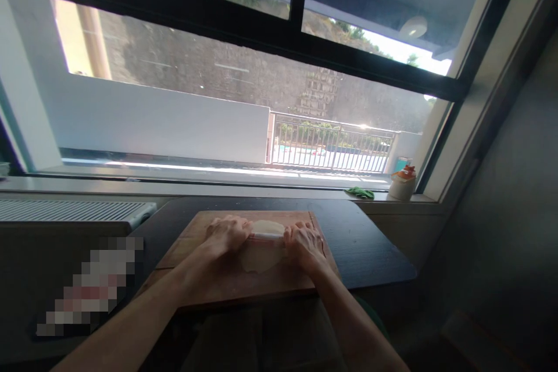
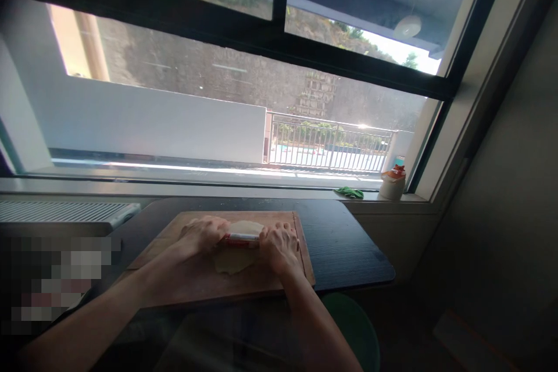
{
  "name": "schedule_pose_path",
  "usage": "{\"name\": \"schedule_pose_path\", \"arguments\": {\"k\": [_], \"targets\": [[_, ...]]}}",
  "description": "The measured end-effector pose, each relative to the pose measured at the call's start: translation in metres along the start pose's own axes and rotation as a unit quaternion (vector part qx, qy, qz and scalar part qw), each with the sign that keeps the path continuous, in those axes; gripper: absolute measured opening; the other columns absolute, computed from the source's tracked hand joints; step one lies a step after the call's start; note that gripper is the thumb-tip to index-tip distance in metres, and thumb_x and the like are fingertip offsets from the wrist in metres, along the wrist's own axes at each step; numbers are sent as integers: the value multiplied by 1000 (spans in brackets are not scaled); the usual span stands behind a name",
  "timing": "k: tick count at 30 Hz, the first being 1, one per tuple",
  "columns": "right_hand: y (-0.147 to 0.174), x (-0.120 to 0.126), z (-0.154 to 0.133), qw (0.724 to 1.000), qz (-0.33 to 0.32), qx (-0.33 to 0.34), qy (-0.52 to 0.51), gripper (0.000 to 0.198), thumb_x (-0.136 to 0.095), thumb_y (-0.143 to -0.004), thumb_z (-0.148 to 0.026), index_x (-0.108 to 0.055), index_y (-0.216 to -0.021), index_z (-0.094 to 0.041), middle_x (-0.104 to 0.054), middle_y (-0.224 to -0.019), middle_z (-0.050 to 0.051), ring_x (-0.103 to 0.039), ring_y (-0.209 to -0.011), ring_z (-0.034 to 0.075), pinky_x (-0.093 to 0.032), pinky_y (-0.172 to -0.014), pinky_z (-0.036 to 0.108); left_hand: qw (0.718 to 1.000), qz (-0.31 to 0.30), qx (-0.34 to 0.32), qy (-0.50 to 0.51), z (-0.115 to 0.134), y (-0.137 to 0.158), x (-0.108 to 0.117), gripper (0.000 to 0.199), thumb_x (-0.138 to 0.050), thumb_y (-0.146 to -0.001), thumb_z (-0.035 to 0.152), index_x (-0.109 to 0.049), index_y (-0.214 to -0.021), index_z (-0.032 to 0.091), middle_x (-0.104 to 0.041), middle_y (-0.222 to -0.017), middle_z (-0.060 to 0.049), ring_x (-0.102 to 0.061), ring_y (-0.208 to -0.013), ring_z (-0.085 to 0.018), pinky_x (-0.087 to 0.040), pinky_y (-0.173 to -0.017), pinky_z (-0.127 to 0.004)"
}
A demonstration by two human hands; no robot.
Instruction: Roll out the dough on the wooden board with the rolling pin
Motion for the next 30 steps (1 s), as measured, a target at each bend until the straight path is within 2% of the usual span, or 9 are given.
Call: {"name": "schedule_pose_path", "arguments": {"k": [2, 5, 7, 9, 13, 17, 20, 25, 30], "targets": [[26, 4, -7, 1000, 13, 9, -6, 41, -29, -100, -37, -66, -95, -21, -65, -103, 8, -55, -103, 22, -38, -95, 37, 1000, 19, -12, -11, 2, 17, 2, 37, -36, -90, 38, -68, -85, 20, -69, -100, -10, -61, -99, -26, -42, -92, -43], [56, 8, -14, 999, 49, 16, -12, 33, -38, -96, -39, -60, -114, -23, -61, -116, 8, -51, -110, 23, -29, -103, 41, 998, 45, -34, -17, 6, 36, 7, 42, -30, -92, 39, -66, -92, 18, -67, -107, -12, -58, -105, -25, -39, -96, -42], [63, 9, -15, 997, 66, 24, -14, 35, -44, -94, -40, -55, -122, -23, -59, -121, 9, -49, -113, 24, -27, -104, 42, 998, 50, -42, -18, 8, 40, 9, 42, -29, -92, 38, -66, -95, 19, -67, -111, -11, -57, -107, -24, -38, -98, -40], [59, 8, -14, 998, 48, 39, -17, 34, -43, -94, -42, -57, -119, -22, -60, -117, 8, -50, -110, 24, -29, -101, 41, 998, 45, -38, -20, 9, 35, 9, 39, -32, -91, 37, -67, -92, 19, -67, -109, -10, -57, -107, -24, -38, -98, -40], [23, 3, -1, 998, -18, 59, -29, 40, -31, -97, -46, -63, -101, -23, -63, -107, 6, -52, -104, 22, -36, -91, 36, 999, 16, -17, -25, 7, 6, 2, 33, -41, -86, 38, -69, -89, 21, -69, -104, -9, -58, -105, -25, -40, -95, -40], [-19, -6, 16, 997, -50, 41, -40, 41, -29, -98, -43, -65, -98, -24, -63, -107, 6, -53, -104, 21, -37, -90, 34, 999, -22, 3, -26, 3, -34, -7, 35, -43, -83, 42, -70, -95, 24, -70, -106, -8, -60, -102, -25, -42, -91, -39], [-37, -17, 23, 997, -69, 17, -43, 39, -29, -98, -41, -64, -97, -24, -63, -108, 6, -54, -104, 21, -39, -89, 35, 998, -49, 12, -27, 1, -62, -16, 39, -41, -82, 46, -70, -95, 24, -69, -108, -10, -60, -104, -28, -44, -89, -41], [-33, -20, 20, 997, -63, -12, -39, 40, -27, -98, -44, -61, -107, -24, -60, -116, 8, -50, -114, 24, -37, -95, 39, 995, -93, 21, -27, 0, -96, -40, 48, -38, -83, 49, -65, -112, 22, -66, -118, -12, -57, -111, -33, -43, -91, -49], [-10, -3, 1, 1000, -19, -7, -11, 35, -32, -98, -41, -61, -110, -25, -57, -126, 7, -41, -127, 26, -28, -107, 44, 990, -137, -39, -16, 6, -106, -61, 49, -30, -88, 42, -60, -121, 24, -60, -130, -10, -53, -119, -31, -40, -96, -51]]}}
Point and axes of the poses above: each hand's wrist, its own y-axis away from the middle knuckle, its own x-axis out of the back of the hand, z = x × y, the point moved 9 cm from there along -y, towards the middle knuckle
